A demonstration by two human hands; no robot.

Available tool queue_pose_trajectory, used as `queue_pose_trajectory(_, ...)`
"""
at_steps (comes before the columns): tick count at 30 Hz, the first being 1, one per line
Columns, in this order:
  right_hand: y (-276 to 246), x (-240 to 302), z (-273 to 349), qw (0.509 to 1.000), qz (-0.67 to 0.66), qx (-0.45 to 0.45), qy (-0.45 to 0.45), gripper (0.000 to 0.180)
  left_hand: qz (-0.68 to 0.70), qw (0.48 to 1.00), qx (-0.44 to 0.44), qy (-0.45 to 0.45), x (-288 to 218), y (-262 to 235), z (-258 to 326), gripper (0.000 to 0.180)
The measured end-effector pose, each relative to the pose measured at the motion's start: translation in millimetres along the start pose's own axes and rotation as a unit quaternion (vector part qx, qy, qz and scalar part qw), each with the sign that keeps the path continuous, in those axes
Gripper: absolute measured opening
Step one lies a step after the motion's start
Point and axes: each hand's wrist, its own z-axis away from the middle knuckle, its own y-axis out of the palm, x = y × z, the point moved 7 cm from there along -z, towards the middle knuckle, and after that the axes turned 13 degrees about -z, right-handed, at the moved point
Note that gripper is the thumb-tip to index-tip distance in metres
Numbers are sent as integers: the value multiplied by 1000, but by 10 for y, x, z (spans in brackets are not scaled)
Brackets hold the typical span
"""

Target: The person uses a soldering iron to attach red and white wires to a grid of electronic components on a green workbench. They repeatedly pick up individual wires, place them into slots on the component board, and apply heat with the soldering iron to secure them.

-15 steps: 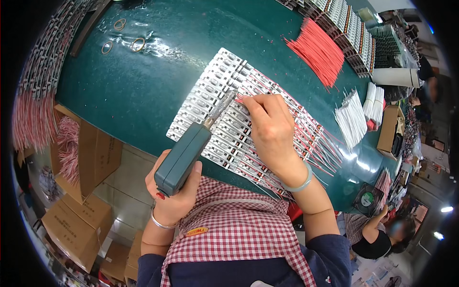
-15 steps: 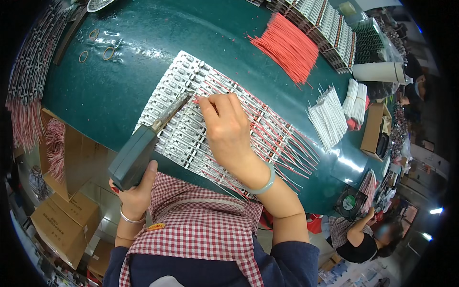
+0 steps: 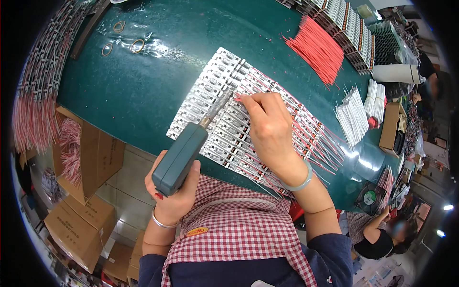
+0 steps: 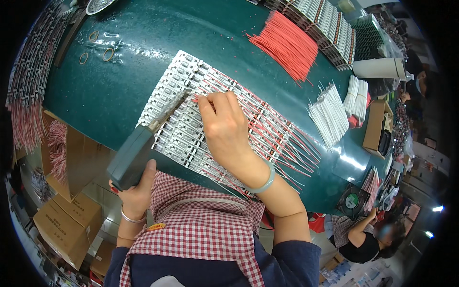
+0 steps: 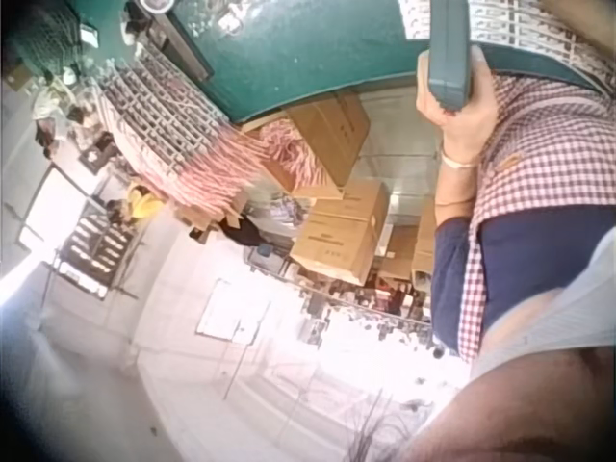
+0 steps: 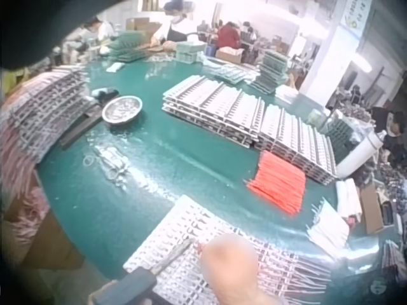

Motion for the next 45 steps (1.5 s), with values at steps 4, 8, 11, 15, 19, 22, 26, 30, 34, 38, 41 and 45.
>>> queue_pose_trajectory(4, 5, -16, 8, 1000, 3, -4, -1, 28, 16, 999, -30, 6, 55, -16, 56, 22)
queue_pose_trajectory(8, 7, -34, 16, 1000, 1, -7, 3, 28, 31, 999, -37, 5, 52, -4, 56, 24)
queue_pose_trajectory(11, 3, -37, 4, 1000, 0, -18, -4, 28, 17, 999, -34, 10, 31, -4, 50, 24)
queue_pose_trajectory(15, -14, -42, 13, 1000, 5, -26, -10, 27, 11, 1000, -8, -14, 83, -8, 110, 31)
queue_pose_trajectory(19, -18, 2, 55, 1000, -14, -21, -10, 27, 6, 999, -34, 3, 62, 0, 75, 22)
queue_pose_trajectory(22, -5, -8, 56, 1000, -16, -19, -8, 25, -1, 1000, -16, -1, 92, 19, 90, 22)
queue_pose_trajectory(26, -3, -4, 44, 1000, -12, -15, -5, 23, -15, 1000, 3, 11, 71, 43, 69, 20)
queue_pose_trajectory(30, 8, -16, 47, 1000, -8, -12, -12, 23, -4, 1000, 8, -1, 57, 71, 45, 18)
queue_pose_trajectory(34, 15, -15, 46, 1000, -1, -5, -11, 23, -11, 1000, 9, 3, 65, 94, 47, 17)
queue_pose_trajectory(38, 16, -13, 49, 1000, 6, -6, -14, 23, -23, 1000, 15, 13, 43, 95, 40, 17)
queue_pose_trajectory(41, 16, -4, 41, 1000, 8, -7, -14, 23, -25, 1000, 5, 14, 74, 66, 77, 19)
queue_pose_trajectory(45, 24, -5, 43, 1000, 14, -7, -16, 22, 11, 999, -26, -24, 162, 18, 158, 24)
